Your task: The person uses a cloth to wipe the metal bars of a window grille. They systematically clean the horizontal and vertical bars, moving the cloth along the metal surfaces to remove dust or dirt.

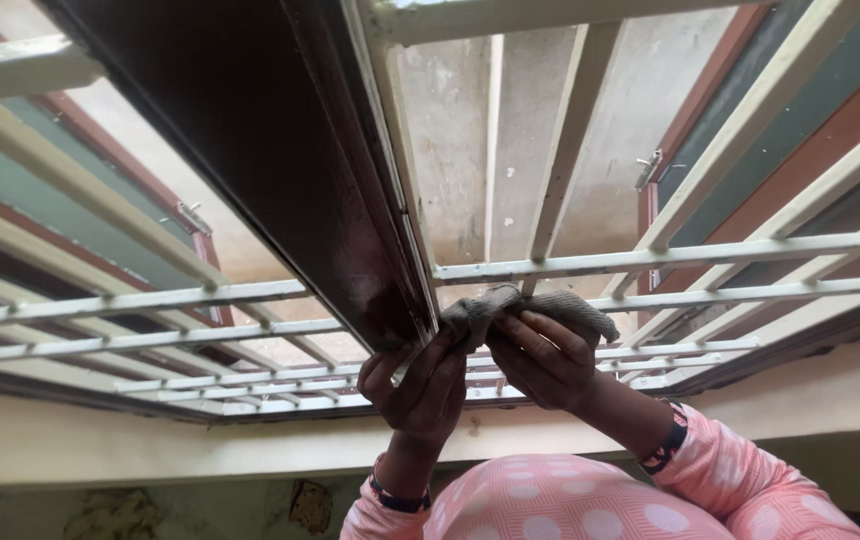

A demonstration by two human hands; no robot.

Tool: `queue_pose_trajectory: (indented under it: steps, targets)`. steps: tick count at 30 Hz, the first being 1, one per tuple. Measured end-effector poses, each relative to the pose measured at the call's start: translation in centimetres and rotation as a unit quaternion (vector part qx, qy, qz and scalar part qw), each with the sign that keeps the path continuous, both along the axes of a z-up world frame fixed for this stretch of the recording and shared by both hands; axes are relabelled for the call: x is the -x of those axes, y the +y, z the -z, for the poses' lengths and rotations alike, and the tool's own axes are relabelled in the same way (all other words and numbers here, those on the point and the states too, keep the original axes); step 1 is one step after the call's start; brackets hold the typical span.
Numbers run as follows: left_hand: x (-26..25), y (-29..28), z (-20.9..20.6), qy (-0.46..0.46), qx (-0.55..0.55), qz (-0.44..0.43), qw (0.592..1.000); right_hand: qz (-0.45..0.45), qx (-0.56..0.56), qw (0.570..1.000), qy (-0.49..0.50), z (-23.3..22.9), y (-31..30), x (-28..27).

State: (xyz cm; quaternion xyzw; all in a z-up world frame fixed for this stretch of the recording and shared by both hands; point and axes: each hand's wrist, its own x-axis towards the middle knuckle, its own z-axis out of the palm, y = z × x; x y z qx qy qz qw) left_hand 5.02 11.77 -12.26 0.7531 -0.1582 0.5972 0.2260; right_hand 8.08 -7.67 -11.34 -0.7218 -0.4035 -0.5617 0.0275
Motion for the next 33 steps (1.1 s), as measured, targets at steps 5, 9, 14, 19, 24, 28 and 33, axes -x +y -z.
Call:
queue_pose_trajectory:
  steps: [5,9,14,19,24,28,33]
  targets:
    - [-0.9,-1.6,-0.1,0.013,0.035,0.044,0.998,0.017,-0.058,0.998,0.029,-1.2,-0.6,0.7]
    - [-0.9,-2.7,-1.7,0.038,-0.021,0.109,0.993,0.069,-0.078,0.993,0.048,-1.3,-3.2,1.8]
    - [-1.3,-5.2,-2.8,0.046,-0.068,0.164,0.983,0.143,-0.119,0.982,0.033,1.1,-6.4,2.4]
    - [-2.6,-9.2,-3.2,0.007,-0.074,0.200,0.977,0.190,-0.141,0.972,-0.006,2.5,-11.0,2.3]
    - [-3.3,-14.6,-3.2,-0.013,-0.122,0.217,0.968,0.230,-0.169,0.957,-0.049,3.2,-16.6,2.0]
    - [-3.2,-20.3,-3.5,-0.002,-0.134,0.254,0.958,0.276,-0.201,0.938,-0.058,3.8,-21.5,2.2]
    - [-2.8,-26.4,-4.9,0.012,-0.168,0.260,0.951,0.285,-0.182,0.935,-0.111,2.7,-26.3,2.4]
